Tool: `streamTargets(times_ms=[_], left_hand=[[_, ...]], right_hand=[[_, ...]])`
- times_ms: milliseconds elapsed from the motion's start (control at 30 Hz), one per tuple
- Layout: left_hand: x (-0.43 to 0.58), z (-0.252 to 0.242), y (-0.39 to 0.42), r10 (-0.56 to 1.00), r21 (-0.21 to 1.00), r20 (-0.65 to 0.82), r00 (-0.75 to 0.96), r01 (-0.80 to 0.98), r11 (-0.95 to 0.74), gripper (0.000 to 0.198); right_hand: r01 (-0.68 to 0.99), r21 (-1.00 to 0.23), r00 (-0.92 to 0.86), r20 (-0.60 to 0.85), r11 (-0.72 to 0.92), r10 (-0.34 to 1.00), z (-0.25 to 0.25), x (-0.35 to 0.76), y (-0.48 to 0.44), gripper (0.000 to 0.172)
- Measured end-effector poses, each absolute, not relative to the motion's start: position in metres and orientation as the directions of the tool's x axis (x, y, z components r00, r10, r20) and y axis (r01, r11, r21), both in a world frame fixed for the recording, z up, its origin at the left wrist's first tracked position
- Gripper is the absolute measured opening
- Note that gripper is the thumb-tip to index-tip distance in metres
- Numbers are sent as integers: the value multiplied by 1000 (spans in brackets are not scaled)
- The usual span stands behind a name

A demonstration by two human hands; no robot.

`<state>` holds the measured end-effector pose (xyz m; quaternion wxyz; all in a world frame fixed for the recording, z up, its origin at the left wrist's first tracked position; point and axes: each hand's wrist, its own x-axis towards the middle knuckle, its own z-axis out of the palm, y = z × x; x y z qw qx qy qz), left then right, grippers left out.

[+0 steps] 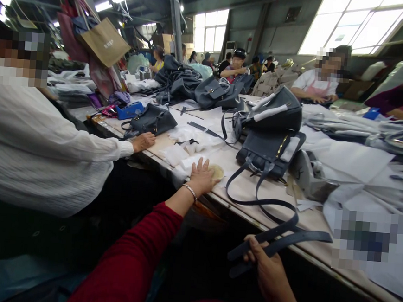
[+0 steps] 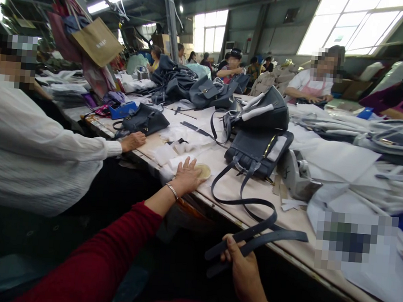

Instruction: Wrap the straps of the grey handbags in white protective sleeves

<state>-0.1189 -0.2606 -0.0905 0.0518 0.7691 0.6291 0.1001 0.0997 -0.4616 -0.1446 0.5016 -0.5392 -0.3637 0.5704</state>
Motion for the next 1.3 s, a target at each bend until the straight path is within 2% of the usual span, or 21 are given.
streamTargets(times_ms=[67, 200, 267, 367, 500, 567, 633, 700, 767, 900, 967, 1067, 1133, 1233, 1300], left_hand=[[-124, -94, -253, 978, 230, 68, 198, 951, -208, 51], [-158, -92, -266, 923, 346, 356, 146, 897, -276, 32], [-180, -91, -280, 904, 381, 424, 55, 895, -233, 26], [-205, -95, -303, 929, 384, 370, -15, 913, -138, 37], [-210, -105, -322, 925, 351, 371, 77, 911, -217, 39], [-205, -113, -324, 937, 437, 346, -49, 892, -115, 45], [-202, -120, -321, 962, 568, 212, -171, 823, 21, 37], [-201, -126, -318, 980, 655, 94, -176, 752, 73, 27], [-202, -127, -318, 989, 696, 69, -132, 717, 47, 24], [-212, -112, -337, 990, 739, 110, -94, 674, -18, 28], [-215, -95, -354, 972, 761, 224, -66, 636, -132, 28], [-212, -61, -383, 884, 747, 467, -10, 540, -388, 28], [-205, -38, -403, 843, 737, 536, 42, 463, -492, 32], [-190, -10, -435, 850, 803, 500, 164, 279, -526, 34], [-181, 5, -458, 863, 876, 428, 269, 110, -469, 33]], right_hand=[[-171, -955, 93, -258, -240, 962, -146, 105, -462, 34], [-212, -944, 149, -285, -251, 947, -148, 119, -461, 34], [-237, -938, 176, -297, -253, 939, -150, 121, -462, 34], [-241, -935, 168, -304, -260, 938, -153, 117, -464, 34], [-238, -937, 108, -287, -256, 952, -147, 104, -467, 33], [-235, -942, 101, -268, -239, 958, -141, 99, -468, 34], [-218, -949, 107, -257, -229, 961, -135, 96, -470, 36], [-201, -953, 124, -253, -225, 959, -132, 96, -473, 37], [-195, -954, 133, -254, -226, 958, -131, 97, -475, 38], [-212, -952, 138, -255, -223, 957, -134, 98, -479, 37], [-225, -948, 124, -258, -226, 958, -136, 96, -481, 36], [-235, -944, 72, -255, -232, 964, -136, 92, -482, 35], [-236, -946, 44, -237, -221, 970, -134, 90, -483, 34], [-240, -947, 36, -228, -213, 973, -128, 90, -487, 33], [-243, -945, 43, -235, -218, 971, -126, 93, -490, 33]])
